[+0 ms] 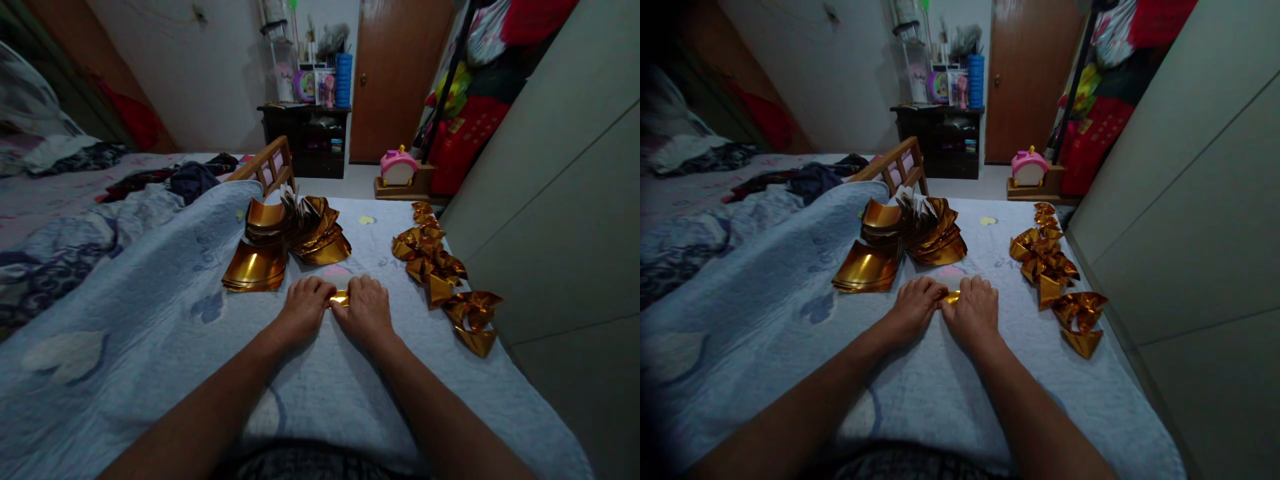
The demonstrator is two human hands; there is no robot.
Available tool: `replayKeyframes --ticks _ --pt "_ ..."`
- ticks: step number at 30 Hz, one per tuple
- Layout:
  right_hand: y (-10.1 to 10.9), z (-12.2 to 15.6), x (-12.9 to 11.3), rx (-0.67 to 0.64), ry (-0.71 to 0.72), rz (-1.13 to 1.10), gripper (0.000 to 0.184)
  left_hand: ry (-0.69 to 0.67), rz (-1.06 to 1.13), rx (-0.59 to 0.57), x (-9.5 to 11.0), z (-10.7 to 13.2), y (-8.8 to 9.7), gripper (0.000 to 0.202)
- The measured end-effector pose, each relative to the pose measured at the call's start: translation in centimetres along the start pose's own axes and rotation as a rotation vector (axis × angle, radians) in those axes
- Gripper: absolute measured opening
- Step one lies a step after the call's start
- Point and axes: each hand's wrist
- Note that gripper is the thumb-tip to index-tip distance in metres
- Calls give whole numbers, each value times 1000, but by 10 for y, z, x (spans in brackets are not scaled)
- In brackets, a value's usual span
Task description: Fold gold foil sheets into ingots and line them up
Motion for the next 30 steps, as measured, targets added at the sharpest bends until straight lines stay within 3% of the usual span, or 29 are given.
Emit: replayKeyframes --ticks 7,18,25,30 --pt "4 0 10 -43 -24 -7 45 -36 44 -1 -5 2 0 24" --pt "10 6 56 -44 -133 10 58 -20 44 -16 -5 3 0 27" --pt "6 7 71 19 -104 -44 38 -21 43 0 -7 3 -1 28" --pt "9 4 57 220 59 -250 8 -30 24 13 -4 2 2 28"
Point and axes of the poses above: each hand's wrist, its own z-axis away from the middle knuckle, its own y-axis out of the back of the hand, x = y × z, and after that the axes turned 6 degrees about y, right-handed
